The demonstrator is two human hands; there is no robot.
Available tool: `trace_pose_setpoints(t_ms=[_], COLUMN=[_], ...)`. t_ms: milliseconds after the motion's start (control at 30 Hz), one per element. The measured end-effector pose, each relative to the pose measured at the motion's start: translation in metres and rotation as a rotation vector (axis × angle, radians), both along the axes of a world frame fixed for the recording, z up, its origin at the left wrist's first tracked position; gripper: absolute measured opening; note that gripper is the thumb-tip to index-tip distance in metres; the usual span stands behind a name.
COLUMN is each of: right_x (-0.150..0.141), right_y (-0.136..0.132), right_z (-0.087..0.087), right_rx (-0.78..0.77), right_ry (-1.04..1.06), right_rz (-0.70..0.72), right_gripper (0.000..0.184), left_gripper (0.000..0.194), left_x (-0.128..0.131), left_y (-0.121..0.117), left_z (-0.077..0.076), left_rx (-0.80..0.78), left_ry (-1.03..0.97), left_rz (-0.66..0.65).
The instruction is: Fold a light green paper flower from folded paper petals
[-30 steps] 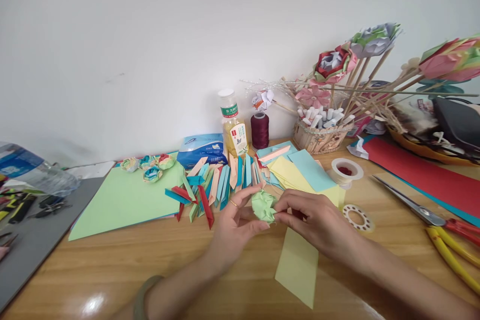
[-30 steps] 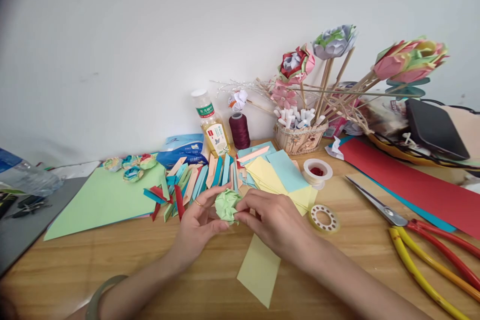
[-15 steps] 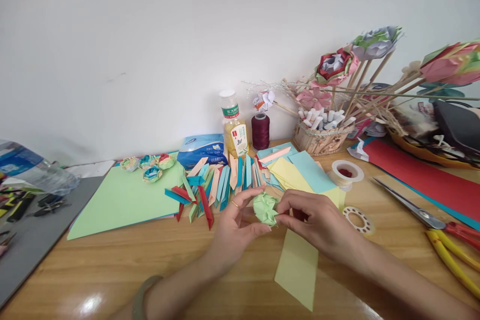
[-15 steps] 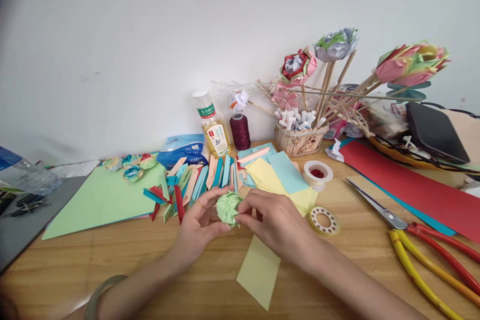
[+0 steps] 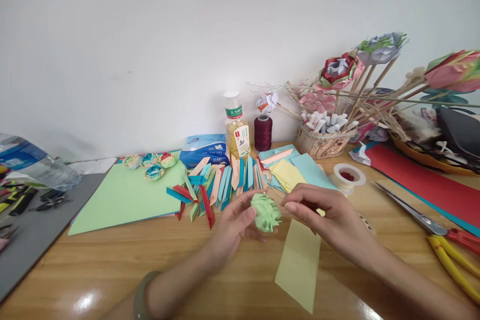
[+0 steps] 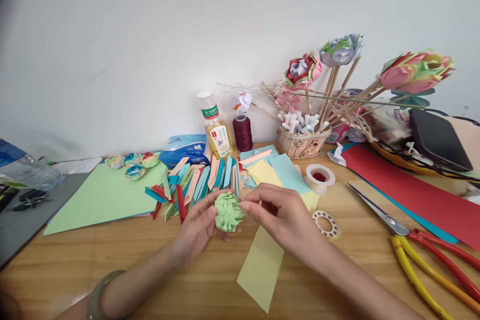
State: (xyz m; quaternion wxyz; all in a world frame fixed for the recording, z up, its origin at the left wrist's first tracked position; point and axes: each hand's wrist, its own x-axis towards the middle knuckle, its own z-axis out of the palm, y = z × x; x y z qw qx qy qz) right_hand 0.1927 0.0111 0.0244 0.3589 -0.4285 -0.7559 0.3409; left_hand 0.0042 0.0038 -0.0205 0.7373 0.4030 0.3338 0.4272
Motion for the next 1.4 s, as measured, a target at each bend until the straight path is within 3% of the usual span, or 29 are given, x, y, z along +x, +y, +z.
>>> trace_pose_setpoints(t_ms=[67, 233, 500, 600, 833, 1000, 1267, 1333, 1400], right_x=[0.001, 0.000, -0.002, -0.004, -0.013, -0.019, -0.021, -0.019, -0.014], right_y=[0.000, -0.003, -0.006, -0.007, -0.010, -0.012, -0.008, -0.007, -0.005], right_z=[0.002, -0.004, -0.007, -0.009, -0.008, -0.006, -0.015, -0.015, -0.014], right_rx=[0.070, 0.150, 0.220, 0.233, -0.005, -0.223, -0.577, -0.611, -0.538], right_ry=[0.042, 0.036, -0.100, -0.141, -0.076, -0.021, 0.275, 0.314, 0.309], right_rz=[-0.013, 0.147, 0.205, 0.194, 0.167, 0.127, 0.072, 0.052, 0.009], right_gripper=[0.019, 0.005, 0.010, 0.013, 0.018, 0.021, 0.018, 0.017, 0.013], left_gripper=[0.050, 0.056, 0.051, 0.058, 0.061, 0.064, 0.061, 0.064, 0.066], left_x=[0.001, 0.005, 0.006, 0.008, 0.008, 0.007, 0.006, 0.006, 0.006], left_y=[0.000, -0.001, -0.005, -0.006, -0.008, -0.007, -0.004, -0.003, -0.002], left_z=[0.002, 0.005, 0.002, 0.001, 0.000, -0.003, -0.004, -0.003, -0.002], left_rx=[-0.073, -0.123, -0.181, -0.198, -0.171, -0.149, -0.226, -0.237, -0.244], left_ry=[-0.029, -0.015, 0.056, 0.083, 0.161, 0.251, 0.244, 0.213, 0.177], left_rz=[-0.028, -0.078, -0.209, -0.171, -0.161, -0.227, -0.267, -0.283, -0.302])
